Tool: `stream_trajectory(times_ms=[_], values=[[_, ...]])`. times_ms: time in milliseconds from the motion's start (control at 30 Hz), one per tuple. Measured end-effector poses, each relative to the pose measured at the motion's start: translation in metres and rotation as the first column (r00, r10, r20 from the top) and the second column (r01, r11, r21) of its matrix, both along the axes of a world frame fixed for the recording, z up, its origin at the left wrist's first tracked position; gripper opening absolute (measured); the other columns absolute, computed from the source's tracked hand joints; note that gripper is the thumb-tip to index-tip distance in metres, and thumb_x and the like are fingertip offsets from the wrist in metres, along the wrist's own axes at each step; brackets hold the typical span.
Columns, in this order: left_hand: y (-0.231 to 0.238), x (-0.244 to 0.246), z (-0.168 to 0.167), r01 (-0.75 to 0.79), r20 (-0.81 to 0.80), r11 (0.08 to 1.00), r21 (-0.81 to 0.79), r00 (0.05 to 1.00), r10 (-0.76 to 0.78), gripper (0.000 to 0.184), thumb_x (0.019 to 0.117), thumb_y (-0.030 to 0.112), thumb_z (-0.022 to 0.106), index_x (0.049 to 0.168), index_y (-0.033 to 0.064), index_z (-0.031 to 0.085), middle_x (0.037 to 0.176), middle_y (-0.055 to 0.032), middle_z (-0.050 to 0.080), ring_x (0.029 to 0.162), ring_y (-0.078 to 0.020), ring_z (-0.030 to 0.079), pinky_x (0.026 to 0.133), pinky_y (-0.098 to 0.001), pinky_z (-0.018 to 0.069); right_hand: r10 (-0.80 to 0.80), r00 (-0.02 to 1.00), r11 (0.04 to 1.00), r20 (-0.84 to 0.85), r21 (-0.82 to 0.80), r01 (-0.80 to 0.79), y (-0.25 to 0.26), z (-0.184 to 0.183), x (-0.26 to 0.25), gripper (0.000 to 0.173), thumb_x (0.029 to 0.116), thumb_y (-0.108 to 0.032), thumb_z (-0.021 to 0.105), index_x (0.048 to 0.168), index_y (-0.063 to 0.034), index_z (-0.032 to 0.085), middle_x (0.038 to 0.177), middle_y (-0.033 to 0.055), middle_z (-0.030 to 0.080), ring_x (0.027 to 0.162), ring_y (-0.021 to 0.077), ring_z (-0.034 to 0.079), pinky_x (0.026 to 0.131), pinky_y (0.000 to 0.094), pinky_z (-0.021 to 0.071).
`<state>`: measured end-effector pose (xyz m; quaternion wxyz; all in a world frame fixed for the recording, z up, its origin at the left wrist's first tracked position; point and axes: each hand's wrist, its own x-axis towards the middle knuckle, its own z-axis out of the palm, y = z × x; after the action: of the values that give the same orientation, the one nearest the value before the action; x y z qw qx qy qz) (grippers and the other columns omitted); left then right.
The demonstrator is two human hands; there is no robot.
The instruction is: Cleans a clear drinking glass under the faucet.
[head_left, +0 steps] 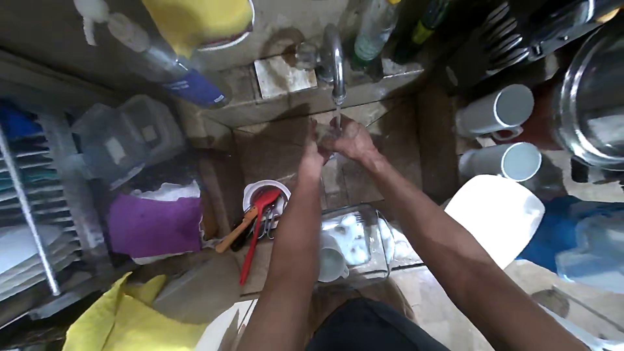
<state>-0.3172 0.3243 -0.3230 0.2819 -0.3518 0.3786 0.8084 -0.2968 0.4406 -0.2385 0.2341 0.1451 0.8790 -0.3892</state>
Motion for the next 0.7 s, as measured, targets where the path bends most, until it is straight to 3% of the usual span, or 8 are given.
stream_trajectory(times_ms=[133, 233, 333, 400, 467, 533, 600, 700], values=[[0.008, 0.02, 0.075, 0.094, 0.123, 0.986, -0.136, 0.989, -0.077, 0.038, 0.1127, 0.03, 0.03, 0.133, 0.0057, 0.051, 0.114, -0.0094, 0.061, 0.095, -0.0122, 0.059, 0.084, -0.0282, 0.0525, 0.083, 0.991, 0.997, -0.104, 0.015, -0.082, -0.003, -0.014, 0.01, 0.076, 0.0764, -0.053, 0.082, 0.141, -0.0206, 0.059, 0.126, 0.0125, 0.068, 0.111, 0.0336, 0.067, 0.091, 0.0629, 0.0528], [0.005, 0.027, 0.099, -0.019, 0.226, 0.996, -0.088, 0.973, 0.039, 0.028, 0.111, 0.013, 0.033, 0.132, -0.0002, 0.048, 0.112, -0.0125, 0.056, 0.091, -0.0152, 0.056, 0.081, -0.0273, 0.051, -0.009, 0.986, 0.977, -0.164, -0.211, -0.026, 0.004, -0.024, 0.012, 0.072, 0.0753, -0.047, 0.088, 0.136, -0.0182, 0.064, 0.124, 0.0094, 0.07, 0.11, 0.0252, 0.068, 0.096, 0.0551, 0.0545], [0.007, 0.019, 0.094, 0.02, 0.204, 1.0, -0.004, 0.979, -0.018, 0.03, 0.1112, 0.031, 0.035, 0.107, 0.0086, 0.055, 0.075, -0.0038, 0.055, 0.055, -0.0103, 0.051, 0.048, -0.023, 0.046, -0.179, 0.975, 0.826, -0.132, -0.559, 0.076, 0.011, -0.03, 0.016, 0.048, 0.0851, -0.025, 0.085, 0.128, -0.0105, 0.069, 0.111, 0.0088, 0.074, 0.087, 0.0177, 0.072, 0.077, 0.0404, 0.0622], [0.008, 0.014, 0.092, 0.04, 0.147, 0.998, 0.058, 0.988, -0.048, 0.045, 0.1109, 0.039, 0.025, 0.098, 0.0078, 0.054, 0.063, -0.0049, 0.051, 0.044, -0.013, 0.047, 0.037, -0.0266, 0.0401, -0.277, 0.955, 0.725, -0.108, -0.676, 0.133, 0.012, -0.03, 0.023, 0.035, 0.0941, -0.018, 0.076, 0.127, -0.0069, 0.07, 0.104, 0.0102, 0.074, 0.069, 0.0167, 0.069, 0.059, 0.034, 0.0611], [0.008, 0.012, 0.094, 0.038, 0.115, 0.999, -0.028, 0.993, -0.034, 0.049, 0.1101, 0.046, 0.026, 0.105, 0.0091, 0.058, 0.074, -0.0059, 0.059, 0.055, -0.014, 0.056, 0.046, -0.0294, 0.048, -0.341, 0.931, 0.738, -0.13, -0.651, 0.179, 0.015, -0.033, 0.031, 0.028, 0.1025, -0.023, 0.065, 0.123, -0.0051, 0.072, 0.101, 0.0105, 0.075, 0.066, 0.0177, 0.07, 0.057, 0.0355, 0.0629], [0.004, 0.01, 0.096, 0.014, 0.064, 0.984, -0.176, 0.998, -0.002, 0.041, 0.1119, 0.039, 0.034, 0.135, 0.0084, 0.051, 0.112, -0.0109, 0.061, 0.092, -0.0188, 0.061, 0.08, -0.0371, 0.0546, -0.275, 0.942, 0.873, -0.19, -0.46, 0.162, 0.019, -0.033, 0.035, 0.033, 0.1033, -0.035, 0.062, 0.118, -0.0078, 0.074, 0.102, 0.0093, 0.075, 0.076, 0.0187, 0.073, 0.068, 0.0411, 0.0638], [0.007, 0.009, 0.094, 0.017, -0.025, 0.926, -0.377, 0.999, -0.029, 0.044, 0.1103, 0.033, 0.045, 0.144, 0.0055, 0.046, 0.127, -0.0175, 0.059, 0.106, -0.025, 0.061, 0.09, -0.0431, 0.0544, -0.032, 0.986, 0.983, -0.166, -0.182, 0.001, 0.022, -0.028, 0.034, 0.058, 0.0882, -0.046, 0.076, 0.136, -0.0159, 0.066, 0.122, 0.0107, 0.072, 0.106, 0.025, 0.071, 0.093, 0.0525, 0.0575], [0.009, 0.014, 0.092, 0.04, -0.198, 0.819, -0.573, 0.962, -0.186, 0.044, 0.104, 0.024, 0.063, 0.138, -0.0016, 0.055, 0.127, -0.022, 0.063, 0.11, -0.0266, 0.064, 0.095, -0.0425, 0.0545, 0.092, 0.996, 0.987, 0.008, 0.128, -0.092, 0.01, -0.031, 0.03, 0.092, 0.0755, -0.043, 0.084, 0.154, -0.0164, 0.044, 0.129, 0.0209, 0.066, 0.112, 0.0431, 0.066, 0.089, 0.0694, 0.0513]])
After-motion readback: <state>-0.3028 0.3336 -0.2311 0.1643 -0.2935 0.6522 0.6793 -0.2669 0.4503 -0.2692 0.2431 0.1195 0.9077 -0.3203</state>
